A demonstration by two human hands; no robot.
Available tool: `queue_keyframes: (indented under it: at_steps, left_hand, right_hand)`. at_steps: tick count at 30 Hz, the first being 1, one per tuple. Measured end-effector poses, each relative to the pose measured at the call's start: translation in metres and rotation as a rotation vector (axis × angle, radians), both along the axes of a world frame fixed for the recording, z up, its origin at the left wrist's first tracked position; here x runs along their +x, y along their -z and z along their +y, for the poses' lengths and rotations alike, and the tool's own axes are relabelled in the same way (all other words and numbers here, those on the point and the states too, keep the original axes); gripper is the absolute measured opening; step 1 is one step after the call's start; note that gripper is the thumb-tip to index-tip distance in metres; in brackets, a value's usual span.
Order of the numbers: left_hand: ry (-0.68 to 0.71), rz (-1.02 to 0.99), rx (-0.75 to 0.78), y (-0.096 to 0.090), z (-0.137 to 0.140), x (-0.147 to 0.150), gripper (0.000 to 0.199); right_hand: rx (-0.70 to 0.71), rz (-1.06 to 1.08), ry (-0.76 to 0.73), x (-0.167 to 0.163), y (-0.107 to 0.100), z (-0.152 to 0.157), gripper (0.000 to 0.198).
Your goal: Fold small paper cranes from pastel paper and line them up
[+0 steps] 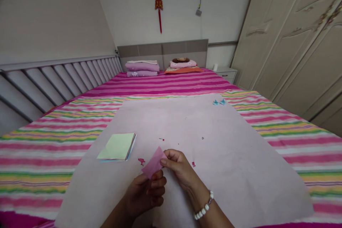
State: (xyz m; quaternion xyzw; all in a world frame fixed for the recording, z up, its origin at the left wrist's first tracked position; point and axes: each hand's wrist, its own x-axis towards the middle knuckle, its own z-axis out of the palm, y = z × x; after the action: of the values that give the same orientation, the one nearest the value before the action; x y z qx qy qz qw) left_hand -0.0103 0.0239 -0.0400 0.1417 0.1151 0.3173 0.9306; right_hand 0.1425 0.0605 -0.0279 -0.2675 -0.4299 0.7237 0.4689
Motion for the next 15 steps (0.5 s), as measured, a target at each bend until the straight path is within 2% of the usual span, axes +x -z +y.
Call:
queue_keyframes:
  at_steps: [2, 4, 7, 10, 13, 15]
  left_hand:
    - [-0.068, 0.253, 0.106, -0.005, 0.005, -0.002, 0.022]
    - [-0.234, 0.473, 0.242, -0.014, 0.01, -0.003, 0.025]
    - [-0.443, 0.554, 0.414, -0.029, 0.017, -0.006, 0.033]
    - [-0.509, 0.678, 0.491, -0.041, 0.019, -0.011, 0.048]
    - [-0.509, 0.932, 0.596, -0.049, 0.016, -0.014, 0.036]
    - [-0.473, 1.014, 0.662, -0.054, 0.015, -0.015, 0.028]
  right_hand:
    - [0.023, -0.04, 0.023, 0.001, -0.002, 0.001, 0.027]
    - [0.058, -0.074, 0.055, 0.003, -0.004, 0.003, 0.028]
    - [0.111, -0.145, 0.115, 0.005, -0.004, 0.005, 0.028]
    - [0.112, -0.202, 0.15, 0.004, -0.005, 0.004, 0.03]
    - [0.104, -0.238, 0.145, 0.001, -0.007, 0.002, 0.03]
    - [0.103, -0.25, 0.148, 0.0, -0.008, 0.0, 0.03]
